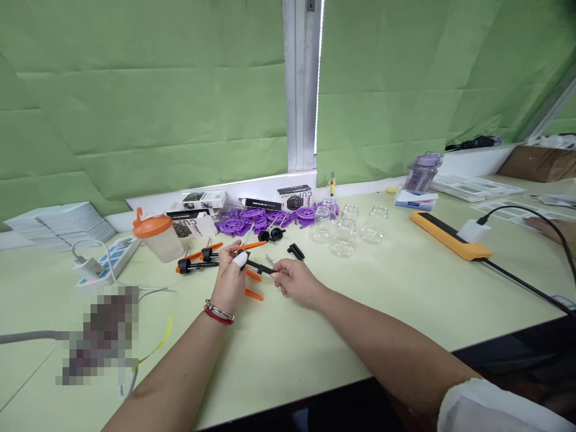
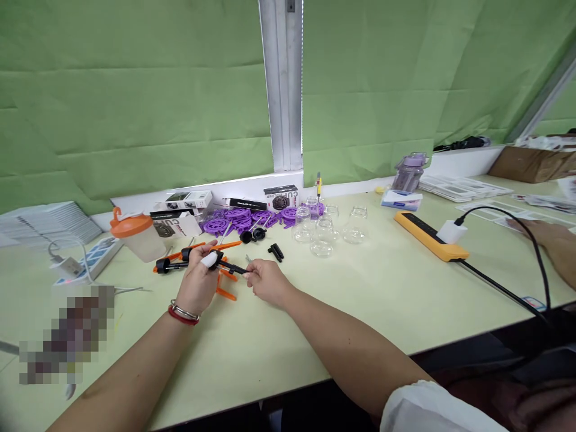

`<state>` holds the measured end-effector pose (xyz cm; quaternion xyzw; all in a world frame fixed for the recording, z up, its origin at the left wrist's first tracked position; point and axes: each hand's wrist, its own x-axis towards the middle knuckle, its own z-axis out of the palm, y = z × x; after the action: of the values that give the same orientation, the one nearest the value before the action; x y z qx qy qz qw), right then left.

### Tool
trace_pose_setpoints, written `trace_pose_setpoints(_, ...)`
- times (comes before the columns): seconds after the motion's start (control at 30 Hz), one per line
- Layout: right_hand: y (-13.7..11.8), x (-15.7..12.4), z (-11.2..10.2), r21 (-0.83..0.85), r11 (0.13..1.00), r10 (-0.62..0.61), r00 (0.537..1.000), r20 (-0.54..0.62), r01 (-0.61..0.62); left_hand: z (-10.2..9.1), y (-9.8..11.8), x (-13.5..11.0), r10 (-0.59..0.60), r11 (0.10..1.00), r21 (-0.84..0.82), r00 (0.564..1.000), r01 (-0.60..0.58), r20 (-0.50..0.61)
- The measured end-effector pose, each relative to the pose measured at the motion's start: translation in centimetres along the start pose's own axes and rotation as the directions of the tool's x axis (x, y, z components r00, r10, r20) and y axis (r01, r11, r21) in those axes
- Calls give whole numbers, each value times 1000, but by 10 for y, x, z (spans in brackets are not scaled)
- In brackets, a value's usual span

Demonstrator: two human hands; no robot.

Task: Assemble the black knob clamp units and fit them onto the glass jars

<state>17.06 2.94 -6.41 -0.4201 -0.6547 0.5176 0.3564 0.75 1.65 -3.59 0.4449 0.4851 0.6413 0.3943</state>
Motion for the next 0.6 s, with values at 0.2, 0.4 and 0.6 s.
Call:
trace_pose_setpoints(0.2,-10,-6,1,329,944,3,999,53,-20,1,4,-10,233,954,148,956,-260,178)
trace_pose_setpoints(0.4,-16,-12,2,538,840,-38,982,187,-70,7,7,-16,354,894,189,899,-406,257)
trace_pose_setpoints(0.6,-20,-15,2,611,785,-16,981,191,-106,0,9,-13,443,735,391,829,-554,340)
